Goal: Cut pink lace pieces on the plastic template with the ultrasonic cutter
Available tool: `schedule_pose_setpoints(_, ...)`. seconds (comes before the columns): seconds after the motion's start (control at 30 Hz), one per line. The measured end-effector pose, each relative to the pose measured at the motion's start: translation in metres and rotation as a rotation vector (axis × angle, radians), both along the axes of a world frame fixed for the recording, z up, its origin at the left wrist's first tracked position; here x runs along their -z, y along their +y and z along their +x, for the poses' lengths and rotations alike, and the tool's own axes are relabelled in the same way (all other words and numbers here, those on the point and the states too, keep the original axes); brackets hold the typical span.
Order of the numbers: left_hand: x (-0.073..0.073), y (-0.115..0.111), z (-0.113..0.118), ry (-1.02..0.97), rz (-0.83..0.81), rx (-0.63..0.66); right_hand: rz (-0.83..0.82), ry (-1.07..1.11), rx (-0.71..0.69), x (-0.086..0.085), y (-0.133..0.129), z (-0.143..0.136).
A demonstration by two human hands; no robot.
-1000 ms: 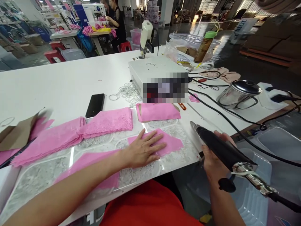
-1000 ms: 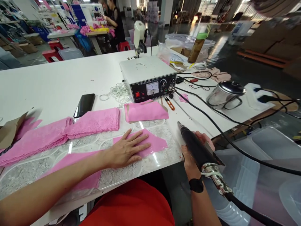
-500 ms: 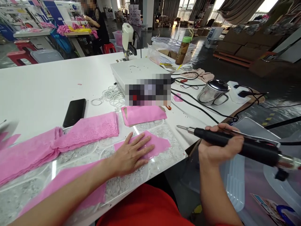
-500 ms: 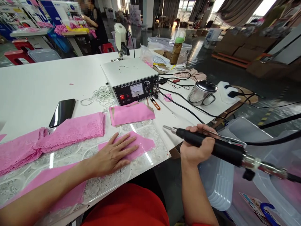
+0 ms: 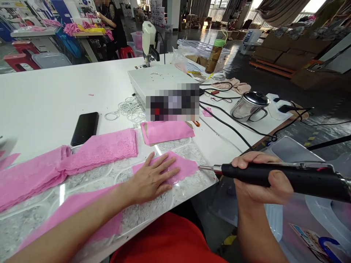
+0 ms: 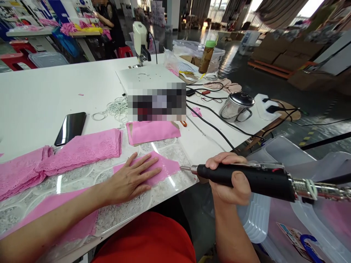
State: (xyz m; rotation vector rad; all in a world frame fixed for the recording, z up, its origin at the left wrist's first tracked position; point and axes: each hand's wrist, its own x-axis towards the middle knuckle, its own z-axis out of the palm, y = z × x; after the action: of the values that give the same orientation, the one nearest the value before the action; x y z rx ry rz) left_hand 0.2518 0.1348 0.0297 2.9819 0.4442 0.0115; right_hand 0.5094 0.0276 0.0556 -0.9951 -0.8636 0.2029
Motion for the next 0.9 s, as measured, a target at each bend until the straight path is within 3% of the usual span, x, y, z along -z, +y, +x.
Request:
schedule_pose_setpoints(0.2,0.001,0.000,0.000,-0.031,0.017,0.006,0.024,0.061,-0.057,0.003,0.000,0.000)
schedule_pose_setpoints(0.47,0.001,0.001,0.000,-0.006,-0.004,0.004,-0.008,-0.033,-0.011,0.001,0.002,-0.001)
schedule_pose_setpoints(0.7,0.003,0.001,0.000,-0.023,-0.027,0.007,0.044,0.105,-0.046,-0.001,0.005,0.001)
schedule_pose_setpoints(0.9,-0.010,0.000,-0.003,-0.072,-0.078,0.008,0.130,0.204,-0.025,-0.013,0.003,0.008)
